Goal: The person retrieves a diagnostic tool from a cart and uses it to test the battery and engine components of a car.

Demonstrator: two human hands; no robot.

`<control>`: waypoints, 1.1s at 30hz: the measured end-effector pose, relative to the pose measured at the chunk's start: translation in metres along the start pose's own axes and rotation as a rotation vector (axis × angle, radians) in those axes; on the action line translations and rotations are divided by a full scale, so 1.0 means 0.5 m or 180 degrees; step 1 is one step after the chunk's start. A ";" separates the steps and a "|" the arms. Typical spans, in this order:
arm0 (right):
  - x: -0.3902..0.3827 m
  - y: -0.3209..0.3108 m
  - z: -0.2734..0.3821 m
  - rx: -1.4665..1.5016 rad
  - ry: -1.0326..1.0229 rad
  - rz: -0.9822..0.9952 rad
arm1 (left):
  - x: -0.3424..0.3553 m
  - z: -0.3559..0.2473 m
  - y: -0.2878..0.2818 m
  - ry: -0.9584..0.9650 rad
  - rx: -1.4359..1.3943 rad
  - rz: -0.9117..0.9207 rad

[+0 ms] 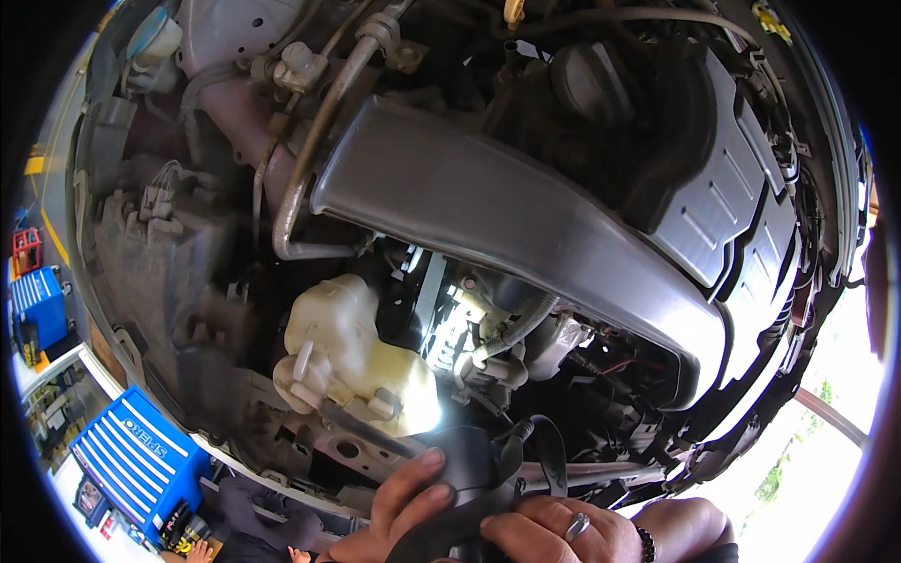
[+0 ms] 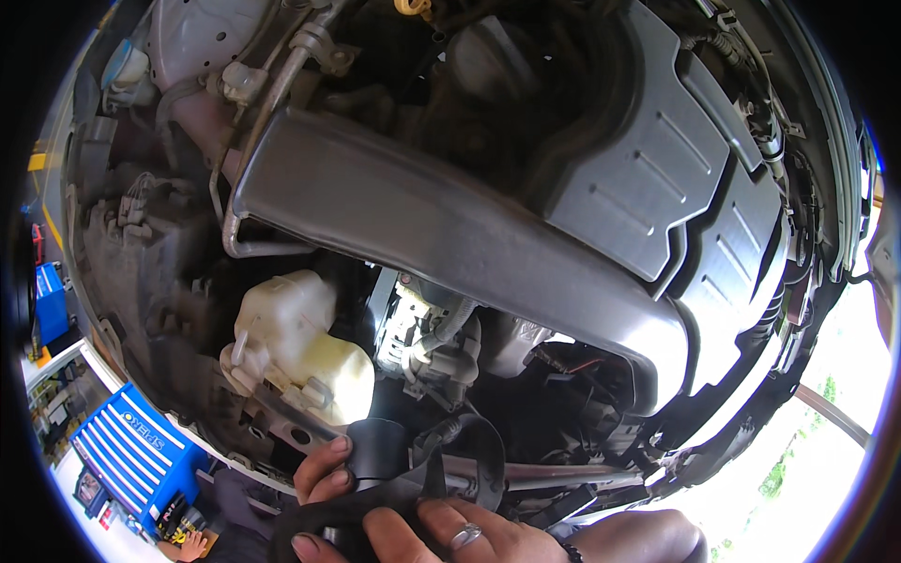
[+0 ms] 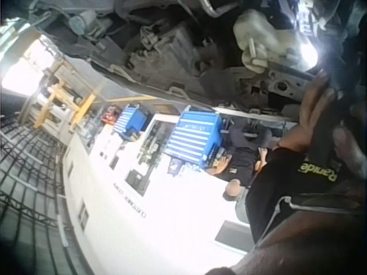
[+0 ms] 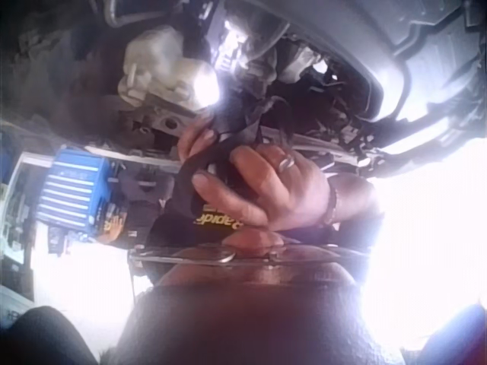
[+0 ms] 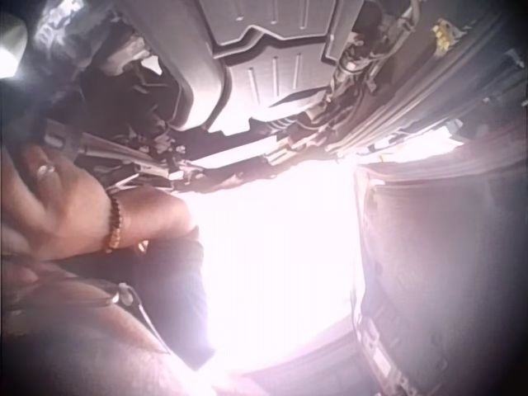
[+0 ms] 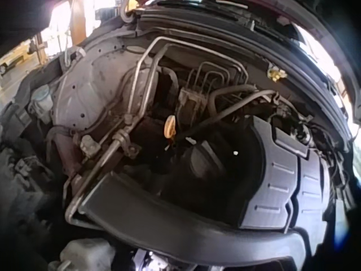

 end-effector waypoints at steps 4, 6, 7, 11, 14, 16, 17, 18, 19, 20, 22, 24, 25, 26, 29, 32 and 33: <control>-0.046 -0.001 0.014 0.0531 0.0068 -0.0535 | -0.019 -0.006 -0.007 -0.0127 -0.0102 -0.0001; -0.061 -0.026 0.030 0.0790 0.0304 -0.0465 | -0.032 -0.014 -0.009 -0.0181 -0.0148 -0.0013; -0.063 -0.039 0.044 0.0904 0.0545 -0.0504 | -0.040 -0.018 -0.010 -0.0221 -0.0183 -0.0017; -0.086 -0.090 0.043 0.1600 0.0169 -0.0357 | -0.071 -0.040 -0.026 -0.0481 -0.0367 -0.0068; -0.154 -0.139 0.019 0.2339 0.0509 0.0295 | -0.087 -0.047 -0.031 -0.0581 -0.0481 -0.0100; -0.228 -0.145 0.003 0.1776 0.0940 0.0791 | -0.093 -0.065 -0.029 -0.0543 -0.0511 -0.0090; -0.276 -0.138 0.004 0.1257 0.1137 0.1055 | -0.096 -0.073 -0.028 -0.0524 -0.0536 -0.0094; -0.343 -0.128 0.008 0.0927 0.1367 0.1755 | -0.101 -0.083 -0.024 -0.0516 -0.0557 -0.0078; -0.390 -0.128 0.012 0.0795 0.1370 0.1824 | -0.100 -0.094 -0.019 -0.0502 -0.0600 -0.0050; -0.422 -0.128 0.014 0.0717 0.1317 0.1886 | -0.100 -0.114 -0.020 -0.0479 -0.0625 -0.0074; -0.510 -0.111 0.036 0.0832 0.1552 0.2039 | -0.091 -0.125 -0.003 -0.0523 -0.0790 0.0070; -0.542 -0.087 0.060 0.0838 0.1679 0.2129 | -0.068 -0.142 -0.001 -0.0637 -0.1002 0.0216; -0.545 -0.079 0.066 0.0859 0.1697 0.2150 | -0.058 -0.157 -0.007 -0.0700 -0.1125 0.0226; -0.549 -0.077 0.072 0.0920 0.1694 0.2118 | -0.040 -0.175 -0.015 -0.0791 -0.1257 0.0256; -0.581 -0.066 0.076 0.0942 0.1871 0.2155 | 0.033 -0.159 -0.014 -0.1460 -0.1957 0.0520; -0.588 -0.062 0.071 0.0869 0.1780 0.2287 | 0.079 -0.138 -0.057 -0.2438 -0.2542 0.0457; -0.580 -0.066 0.072 0.0815 0.1841 0.2292 | 0.087 -0.125 -0.069 -0.2410 -0.2341 0.0600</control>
Point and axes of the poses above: each hand's wrist, its own x-axis towards the middle knuckle, its own y-axis out of the palm, z = x × y, the point moved 4 cm from there along x, towards the middle knuckle, and after that the axes turned 12 degrees about -x, right-handed, at the moved point
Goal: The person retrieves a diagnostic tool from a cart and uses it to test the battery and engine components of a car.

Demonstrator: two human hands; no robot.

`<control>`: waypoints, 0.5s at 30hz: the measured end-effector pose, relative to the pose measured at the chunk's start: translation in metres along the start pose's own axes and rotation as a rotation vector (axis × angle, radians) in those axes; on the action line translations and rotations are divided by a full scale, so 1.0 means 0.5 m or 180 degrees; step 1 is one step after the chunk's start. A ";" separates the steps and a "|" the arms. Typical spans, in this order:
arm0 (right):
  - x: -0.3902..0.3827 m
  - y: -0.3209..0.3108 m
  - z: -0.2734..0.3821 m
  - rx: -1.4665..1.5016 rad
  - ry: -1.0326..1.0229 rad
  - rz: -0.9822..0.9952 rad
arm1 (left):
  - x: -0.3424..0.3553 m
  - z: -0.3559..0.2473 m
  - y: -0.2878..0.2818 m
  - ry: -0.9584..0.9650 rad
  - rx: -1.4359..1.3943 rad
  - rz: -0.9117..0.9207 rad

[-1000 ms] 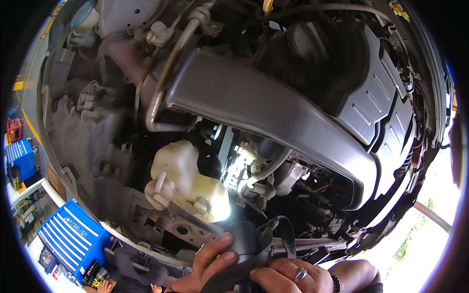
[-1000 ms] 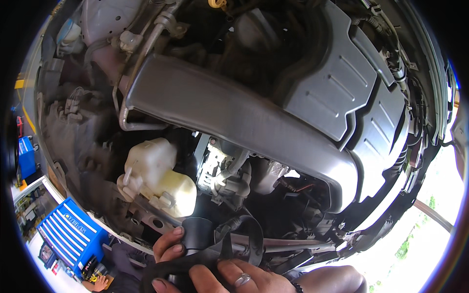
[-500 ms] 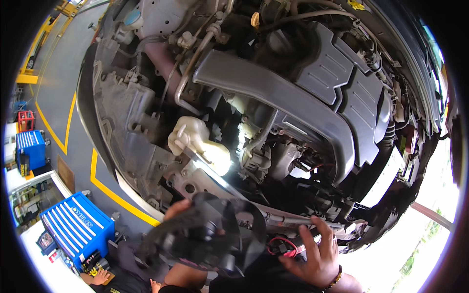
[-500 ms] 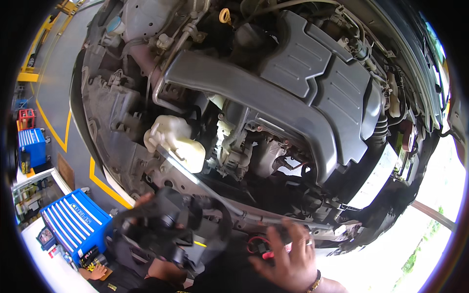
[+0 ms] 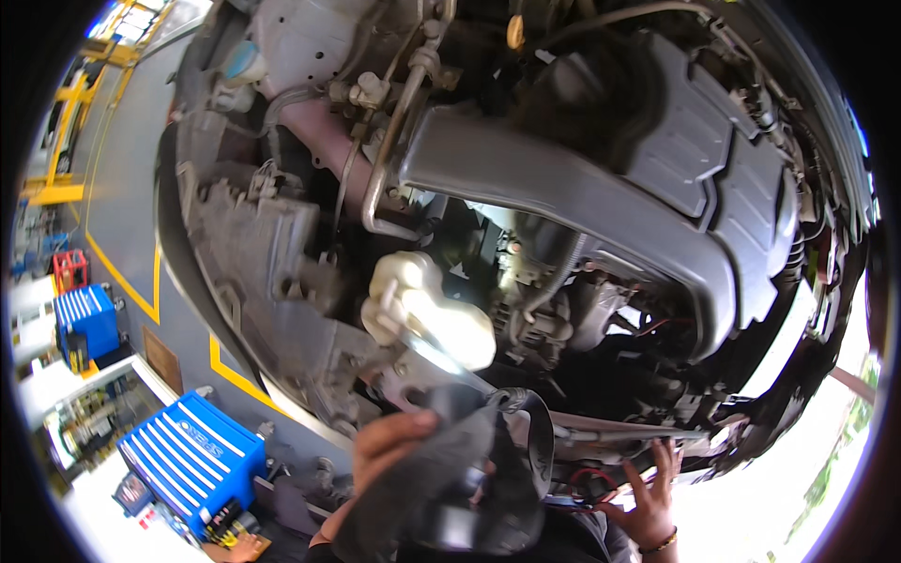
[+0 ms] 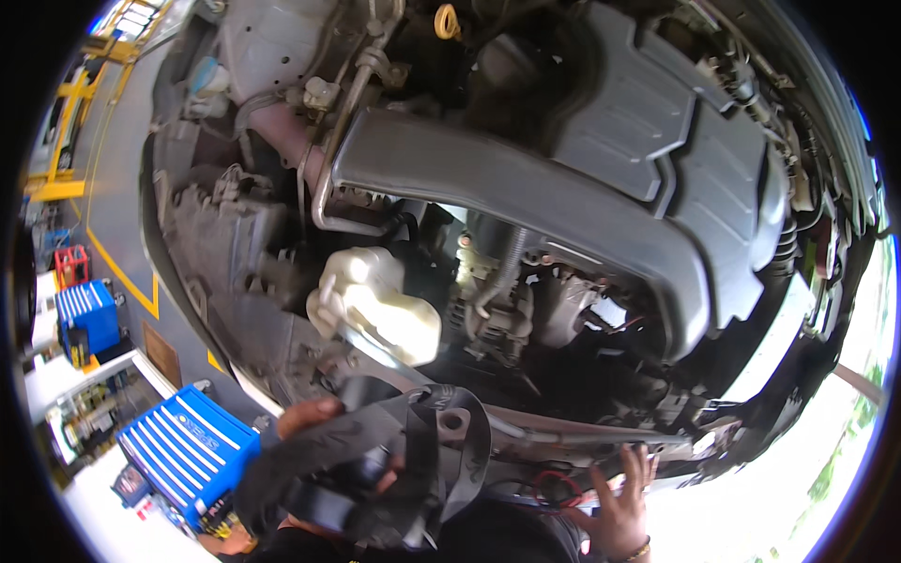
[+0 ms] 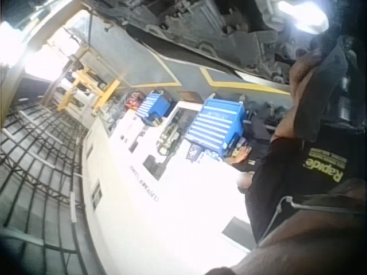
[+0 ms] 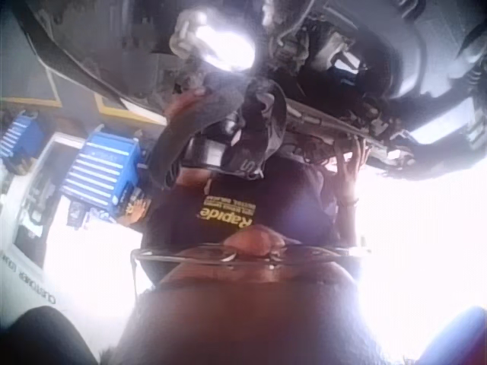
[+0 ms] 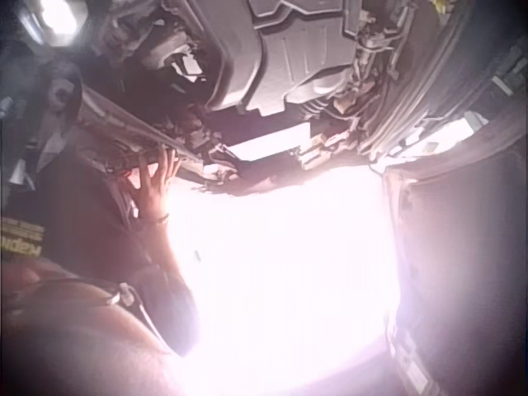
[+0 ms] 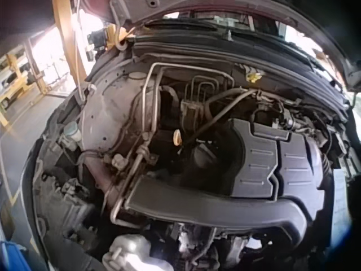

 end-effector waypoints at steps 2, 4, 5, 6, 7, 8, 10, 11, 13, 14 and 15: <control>0.003 -0.005 0.007 -0.0047 0.0368 0.0139 | -0.003 -0.005 -0.027 0.1334 0.1731 0.0544; -0.009 -0.004 0.017 -0.0024 0.0529 0.0058 | -0.001 -0.021 -0.028 0.2146 0.2432 0.1023; -0.012 -0.003 0.022 -0.0033 0.0556 0.0014 | 0.009 -0.038 -0.027 0.2257 0.2295 0.1202; -0.014 -0.002 0.027 -0.0041 0.0583 -0.0025 | 0.018 -0.055 -0.028 0.2355 0.2158 0.1383; -0.021 0.004 0.031 -0.0006 0.0629 -0.0038 | 0.031 -0.069 -0.037 0.2264 0.1968 0.1565; -0.028 0.006 0.033 0.0024 0.0671 -0.0054 | 0.041 -0.077 -0.054 0.2012 0.1721 0.1710; -0.015 -0.003 0.044 -0.0058 0.0695 0.0111 | 0.050 -0.076 -0.088 0.1502 0.1344 0.1882; -0.009 -0.009 0.050 -0.0063 0.0706 0.0127 | 0.056 -0.074 -0.106 0.1238 0.1134 0.1949; -0.007 -0.022 0.057 -0.0057 0.0845 0.0160 | 0.056 -0.073 -0.129 0.0724 0.0693 0.2024; -0.008 -0.024 0.055 -0.0050 0.0970 0.0171 | 0.058 -0.072 -0.140 0.0477 0.0473 0.2031; -0.011 -0.025 0.055 0.0078 0.1207 0.0072 | 0.061 -0.067 -0.149 0.0238 0.0240 0.2051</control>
Point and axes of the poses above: each hand's wrist, its own x-axis towards the middle knuckle, its own y-axis out of the palm, z = x × y, the point moved 4 cm from there along x, towards the middle knuckle, and after that the axes turned 12 degrees about -x, right-handed, at the moved point
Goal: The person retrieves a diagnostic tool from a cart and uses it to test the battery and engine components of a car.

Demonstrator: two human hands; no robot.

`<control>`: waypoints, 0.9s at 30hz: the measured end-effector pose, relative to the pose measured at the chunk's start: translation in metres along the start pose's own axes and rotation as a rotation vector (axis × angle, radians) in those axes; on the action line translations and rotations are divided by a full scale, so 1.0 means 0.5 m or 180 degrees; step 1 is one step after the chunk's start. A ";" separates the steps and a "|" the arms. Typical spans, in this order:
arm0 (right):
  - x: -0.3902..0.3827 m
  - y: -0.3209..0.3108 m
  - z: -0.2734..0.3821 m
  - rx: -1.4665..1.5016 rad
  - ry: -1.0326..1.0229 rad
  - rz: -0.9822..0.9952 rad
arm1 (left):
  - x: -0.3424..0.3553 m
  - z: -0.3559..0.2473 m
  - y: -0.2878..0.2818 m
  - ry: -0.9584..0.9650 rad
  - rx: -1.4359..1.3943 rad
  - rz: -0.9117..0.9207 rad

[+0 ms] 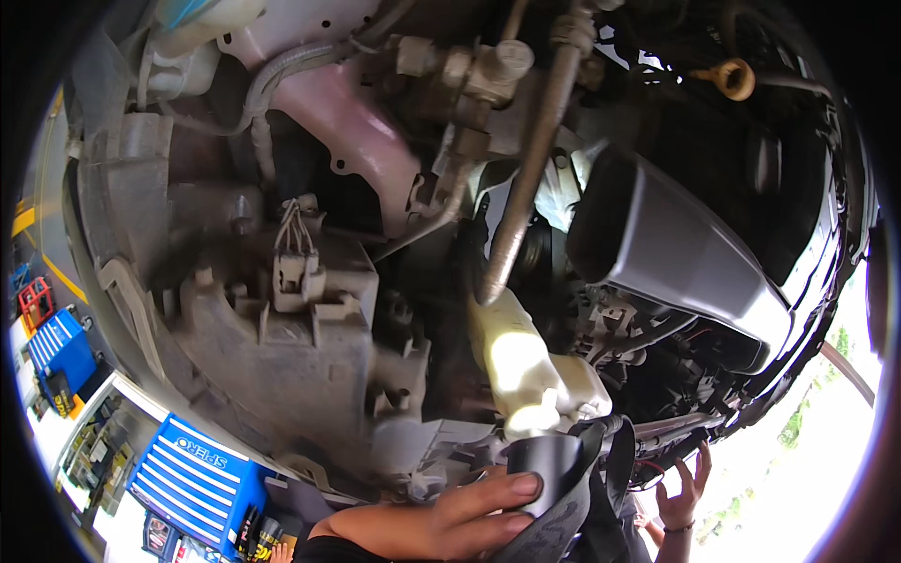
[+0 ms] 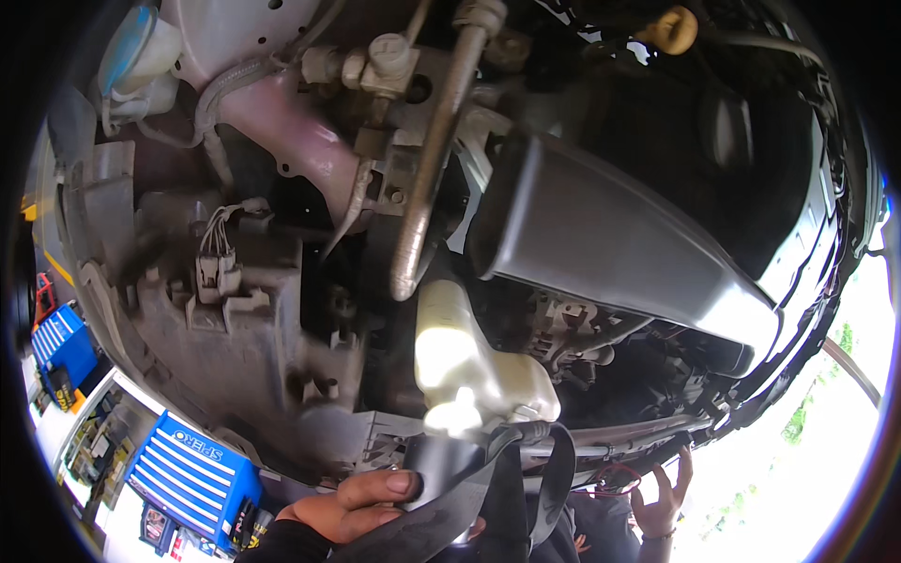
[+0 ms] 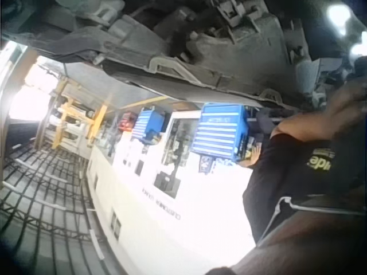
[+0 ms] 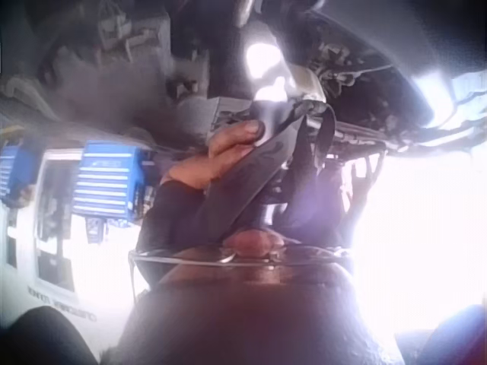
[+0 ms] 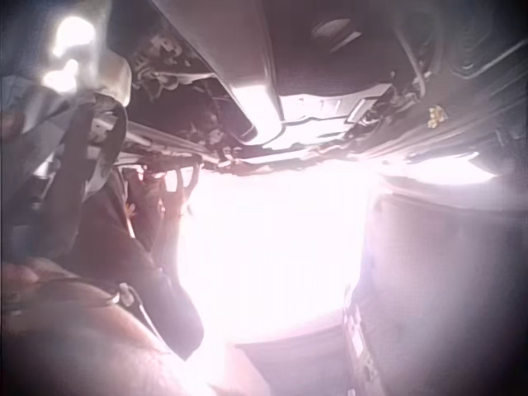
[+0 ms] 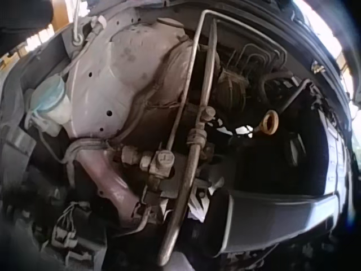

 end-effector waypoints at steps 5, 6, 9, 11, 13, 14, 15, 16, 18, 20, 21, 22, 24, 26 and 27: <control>0.014 0.007 0.029 -0.0019 0.0544 -0.0498 | -0.026 0.023 -0.025 -0.0683 -0.1476 -0.0171; 0.021 0.000 0.034 -0.0245 0.0537 -0.0381 | -0.032 0.025 -0.027 -0.0800 -0.1751 -0.0235; 0.029 -0.010 0.041 -0.0282 0.0651 -0.0236 | -0.043 0.027 -0.029 -0.1150 -0.2560 -0.0495; 0.044 -0.018 0.055 -0.0269 0.0790 -0.0182 | -0.039 0.020 -0.038 -0.1360 -0.3103 -0.0756; 0.052 -0.024 0.061 -0.0223 0.0912 -0.0131 | -0.044 0.022 -0.047 -0.1530 -0.3506 -0.1027; 0.058 -0.029 0.064 -0.0239 0.1005 -0.0155 | -0.048 0.027 -0.046 -0.1576 -0.3651 -0.1181; 0.056 -0.029 0.060 -0.0288 0.1039 -0.0176 | -0.057 0.035 -0.046 -0.1603 -0.3752 -0.1315; 0.054 -0.029 0.056 -0.0336 0.1068 -0.0186 | -0.071 0.051 -0.039 -0.1481 -0.3338 -0.1163; 0.059 -0.031 0.061 -0.0409 0.1043 -0.0285 | -0.081 0.069 -0.024 -0.1235 -0.2508 -0.0848; 0.054 -0.019 0.052 -0.0248 0.1137 -0.0289 | -0.076 0.074 -0.023 -0.1401 -0.1984 -0.0404; 0.050 -0.015 0.046 -0.0173 0.1181 -0.0293 | -0.069 0.068 -0.020 -0.1403 -0.1813 -0.0273; 0.051 -0.016 0.051 -0.0330 0.1069 -0.0376 | -0.062 0.064 -0.019 -0.1390 -0.1702 -0.0227; 0.044 -0.012 0.047 -0.0380 0.1040 -0.0362 | -0.049 0.053 -0.015 -0.1329 -0.1534 -0.0181; 0.040 -0.008 0.044 -0.0320 0.1104 -0.0317 | -0.041 0.049 -0.011 -0.1294 -0.1408 -0.0149; 0.036 -0.008 0.042 -0.0235 0.1188 -0.0283 | -0.038 0.049 -0.009 -0.1274 -0.1341 -0.0136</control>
Point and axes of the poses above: each hand's wrist, its own x-axis towards the middle knuckle, its own y-axis out of the palm, z = x × y, the point moved 4 cm from there along x, towards the middle knuckle, and after that the axes turned 12 degrees about -x, right-handed, at the moved point
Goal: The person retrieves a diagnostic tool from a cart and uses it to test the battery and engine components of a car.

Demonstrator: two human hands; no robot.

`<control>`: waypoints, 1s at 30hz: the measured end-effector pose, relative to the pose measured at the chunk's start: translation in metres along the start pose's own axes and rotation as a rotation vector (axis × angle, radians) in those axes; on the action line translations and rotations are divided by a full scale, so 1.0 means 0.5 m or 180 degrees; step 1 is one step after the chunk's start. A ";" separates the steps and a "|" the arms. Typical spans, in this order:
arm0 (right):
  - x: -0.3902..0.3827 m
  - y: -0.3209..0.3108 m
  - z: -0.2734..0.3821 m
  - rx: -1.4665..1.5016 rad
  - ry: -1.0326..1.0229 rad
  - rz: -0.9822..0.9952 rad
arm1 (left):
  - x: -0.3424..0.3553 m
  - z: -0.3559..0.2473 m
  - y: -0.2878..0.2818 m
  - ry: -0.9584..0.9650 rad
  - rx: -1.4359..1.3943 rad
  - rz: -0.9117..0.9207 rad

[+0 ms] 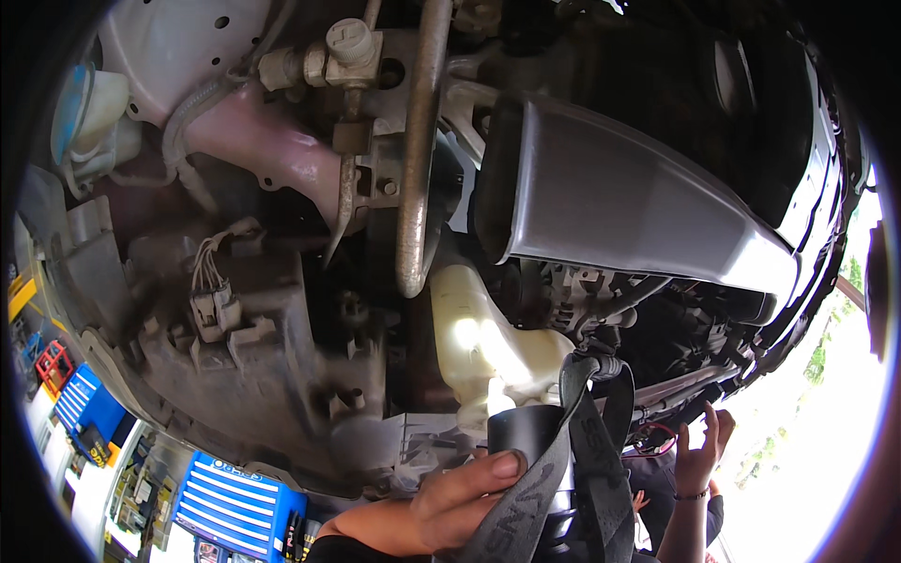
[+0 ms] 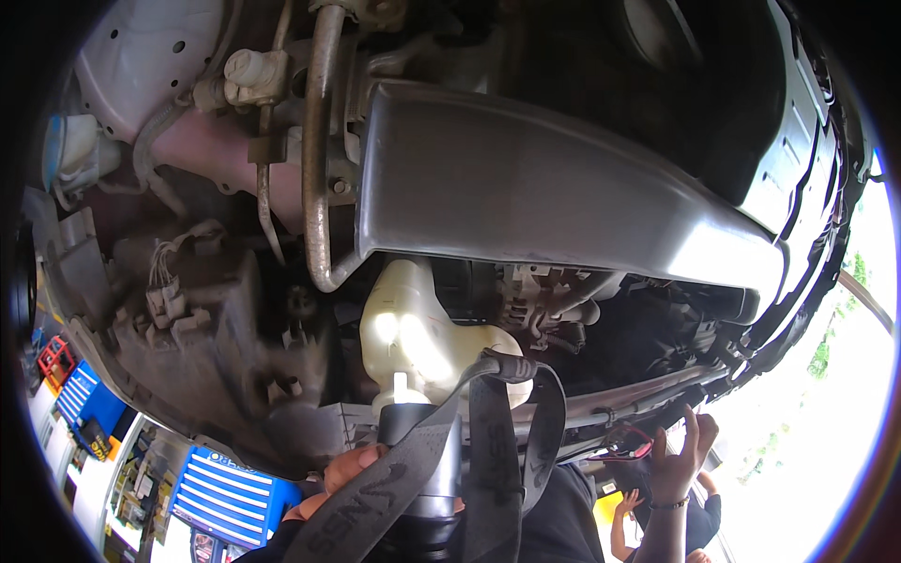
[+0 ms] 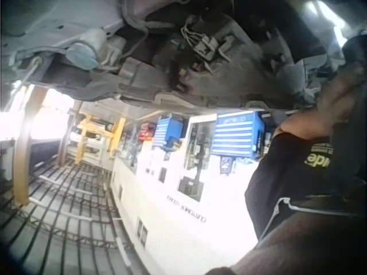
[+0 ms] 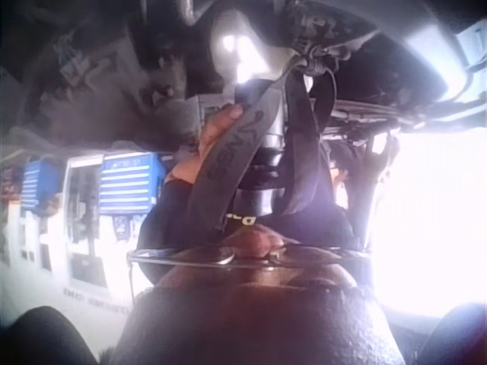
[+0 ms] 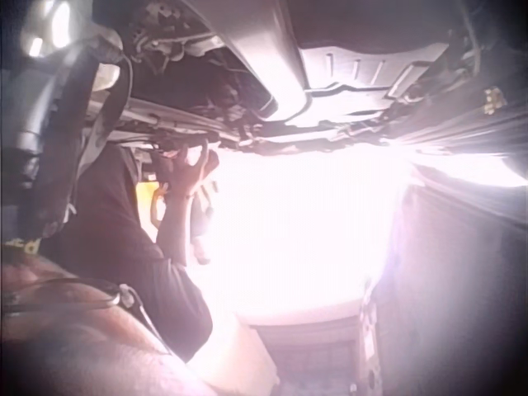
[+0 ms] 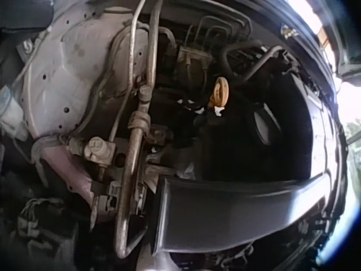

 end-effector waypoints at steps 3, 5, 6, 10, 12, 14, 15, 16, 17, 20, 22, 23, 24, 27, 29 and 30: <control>-0.007 0.009 -0.011 0.0053 0.0052 0.0023 | 0.008 -0.004 0.009 0.0053 0.0159 0.0026; -0.007 0.013 -0.011 0.0113 0.0058 0.0006 | 0.009 -0.006 0.012 0.0085 0.0258 0.0036; -0.007 0.014 -0.008 0.0183 0.0081 0.0001 | 0.010 -0.005 0.015 0.0095 0.0314 0.0046; -0.008 0.015 -0.004 0.0204 -0.0063 -0.0143 | 0.014 -0.011 0.017 0.0178 0.0489 0.0058; -0.008 0.017 -0.006 0.0233 -0.0047 -0.0119 | 0.015 -0.012 0.018 0.0230 0.0595 0.0063; -0.009 0.019 -0.007 0.0237 -0.0032 -0.0100 | 0.016 -0.017 0.019 0.0264 0.0685 0.0073; -0.009 0.018 -0.008 0.0222 -0.0027 -0.0095 | 0.018 -0.017 0.021 0.0292 0.0741 0.0078; -0.009 0.017 -0.008 0.0209 -0.0022 -0.0090 | 0.018 -0.019 0.023 0.0315 0.0791 0.0085; -0.009 0.017 -0.008 0.0238 -0.0018 -0.0081 | 0.018 -0.020 0.023 0.0337 0.0842 0.0087; -0.006 0.018 -0.009 0.0295 -0.0020 -0.0072 | 0.019 -0.026 0.029 0.0453 0.1015 0.0099; -0.008 0.018 -0.010 0.0298 -0.0007 -0.0086 | 0.024 -0.033 0.031 0.0552 0.1185 0.0103; -0.008 0.018 -0.010 0.0284 0.0007 -0.0102 | 0.027 -0.039 0.035 0.0603 0.1287 0.0115; -0.009 0.018 -0.010 0.0268 0.0016 -0.0117 | 0.030 -0.045 0.037 0.0683 0.1407 0.0125; -0.012 0.015 -0.010 0.0347 0.0074 -0.0102 | 0.041 -0.059 0.061 0.0965 0.1908 0.0145; -0.016 0.013 -0.009 0.0321 0.0019 -0.0208 | 0.052 -0.073 0.089 0.1285 0.2576 0.0162; -0.018 0.013 -0.004 0.0241 -0.0055 -0.0334 | 0.057 -0.076 0.107 0.1497 0.2974 0.0153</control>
Point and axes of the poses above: each hand's wrist, its own x-axis towards the middle knuckle, its own y-axis out of the palm, z = x × y, the point moved 4 cm from there along x, towards the middle knuckle, and after that the axes turned 12 degrees about -x, right-handed, at the moved point
